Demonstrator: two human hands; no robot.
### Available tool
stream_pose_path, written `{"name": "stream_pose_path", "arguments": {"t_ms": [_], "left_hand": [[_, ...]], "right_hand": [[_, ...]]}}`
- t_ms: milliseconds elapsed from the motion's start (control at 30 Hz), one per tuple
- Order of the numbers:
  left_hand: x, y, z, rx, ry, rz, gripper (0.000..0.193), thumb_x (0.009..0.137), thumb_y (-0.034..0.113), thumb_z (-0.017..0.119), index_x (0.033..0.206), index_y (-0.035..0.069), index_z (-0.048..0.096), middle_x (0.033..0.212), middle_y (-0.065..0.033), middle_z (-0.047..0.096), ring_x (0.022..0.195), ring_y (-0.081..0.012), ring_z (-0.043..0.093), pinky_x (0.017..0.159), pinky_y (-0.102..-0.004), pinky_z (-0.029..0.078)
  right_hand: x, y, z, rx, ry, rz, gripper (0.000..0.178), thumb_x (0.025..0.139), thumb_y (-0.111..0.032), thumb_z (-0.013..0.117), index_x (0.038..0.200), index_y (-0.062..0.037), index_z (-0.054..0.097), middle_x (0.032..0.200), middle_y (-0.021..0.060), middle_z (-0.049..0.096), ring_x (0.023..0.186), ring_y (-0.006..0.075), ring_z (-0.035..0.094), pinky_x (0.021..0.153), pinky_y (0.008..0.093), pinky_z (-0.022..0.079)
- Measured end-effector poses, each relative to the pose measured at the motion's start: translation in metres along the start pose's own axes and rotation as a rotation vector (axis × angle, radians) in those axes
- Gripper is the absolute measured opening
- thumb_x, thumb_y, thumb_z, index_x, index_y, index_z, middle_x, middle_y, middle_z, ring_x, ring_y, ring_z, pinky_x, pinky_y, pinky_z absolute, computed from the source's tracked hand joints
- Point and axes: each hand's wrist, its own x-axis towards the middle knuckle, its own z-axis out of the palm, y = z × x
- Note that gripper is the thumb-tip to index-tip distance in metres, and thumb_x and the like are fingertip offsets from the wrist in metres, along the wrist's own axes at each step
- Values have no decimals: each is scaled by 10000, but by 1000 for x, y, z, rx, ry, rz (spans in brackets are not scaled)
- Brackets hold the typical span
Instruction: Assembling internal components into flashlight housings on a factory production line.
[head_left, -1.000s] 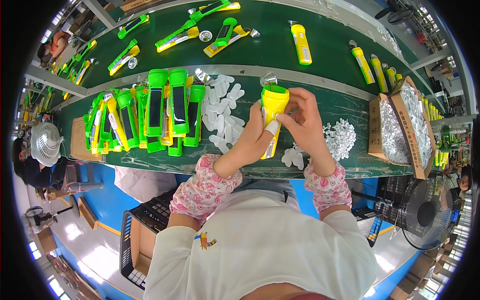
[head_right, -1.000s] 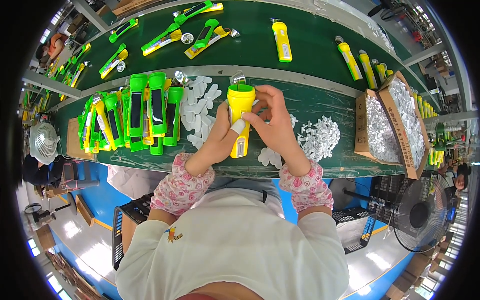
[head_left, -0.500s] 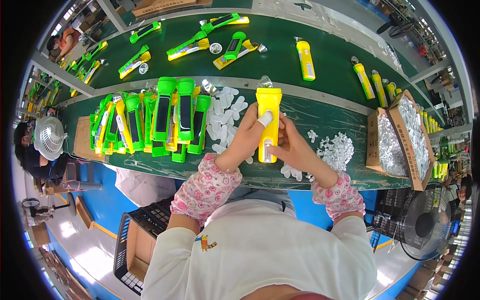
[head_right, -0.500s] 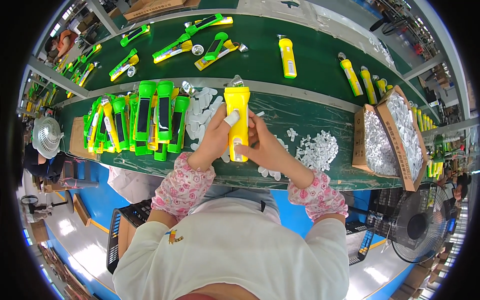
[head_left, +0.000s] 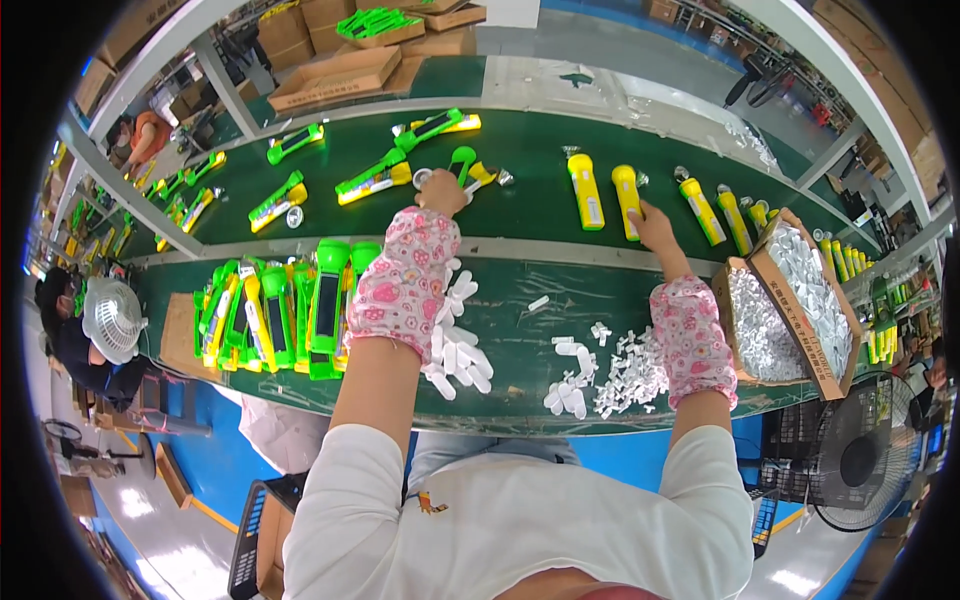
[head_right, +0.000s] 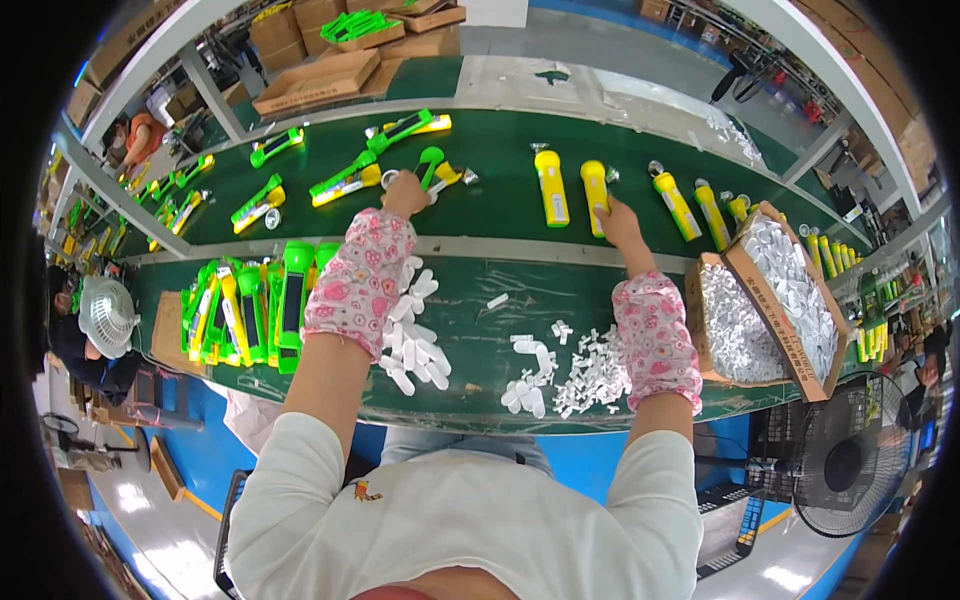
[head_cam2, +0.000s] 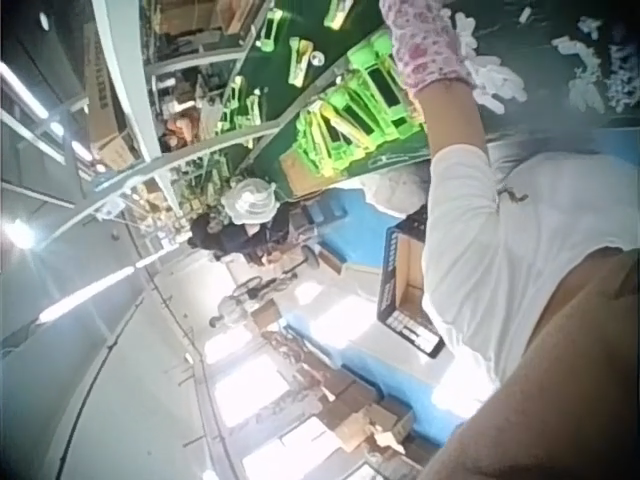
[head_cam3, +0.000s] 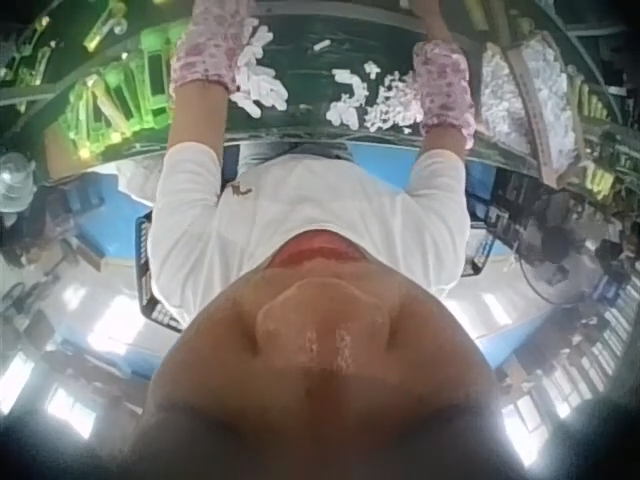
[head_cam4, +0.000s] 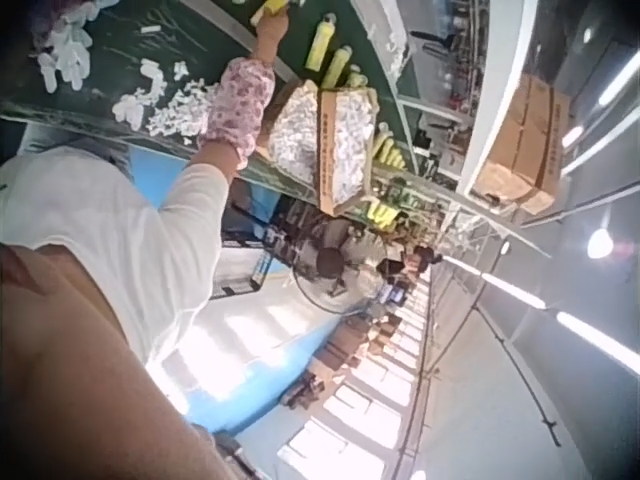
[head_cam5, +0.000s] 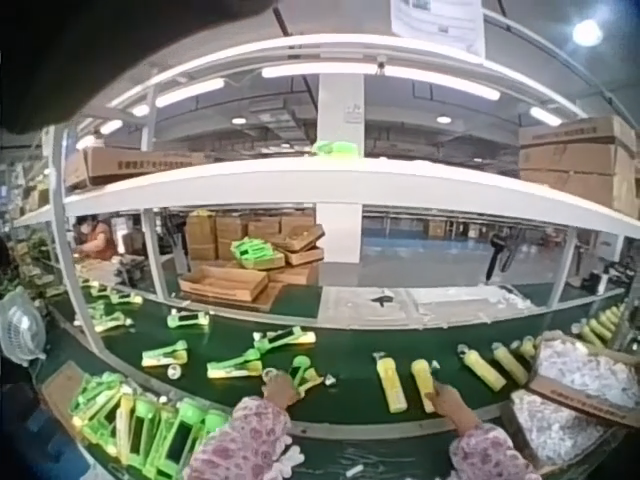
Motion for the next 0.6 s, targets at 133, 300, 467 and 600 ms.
{"name": "stream_pose_path", "arguments": {"t_ms": [133, 300, 467, 600], "left_hand": [[-1, -14, 0, 42, -97, -39, 634, 707, 316, 754, 1177, -14, 486, 1142, -189, 626, 1067, -342, 621, 879, -471, 493], [-51, 44, -29, -298, -194, 20, 816, 631, 339, 785, 1184, -82, 357, 1043, -250, 641, 978, -377, 648, 827, -416, 526], [-120, 72, -44, -435, -157, 304, 701, 693, 355, 733, 1142, -67, 399, 944, -264, 649, 899, -411, 654, 770, -437, 520], [-169, 51, -47, -735, -107, 316, 576, 805, 406, 696, 1171, 23, 471, 868, -149, 630, 746, -238, 647, 636, -336, 510]], "right_hand": [[-22, -60, 2, -480, 255, 48, 453, 772, -349, 726, 1089, -48, 606, 1027, 136, 583, 985, 322, 571, 762, 404, 524], [-41, -151, 3, 634, -356, 73, 565, 861, -550, 599, 1096, -35, 615, 947, 149, 647, 756, 231, 649, 618, 354, 510], [-51, -186, 18, 1676, -540, 465, 476, 951, -527, 462, 1103, -80, 520, 950, 105, 604, 762, 214, 607, 638, 331, 505], [-80, -209, 13, 1793, -558, 488, 329, 988, -366, 440, 1114, -73, 519, 942, 121, 612, 801, 247, 620, 723, 386, 537]]}}
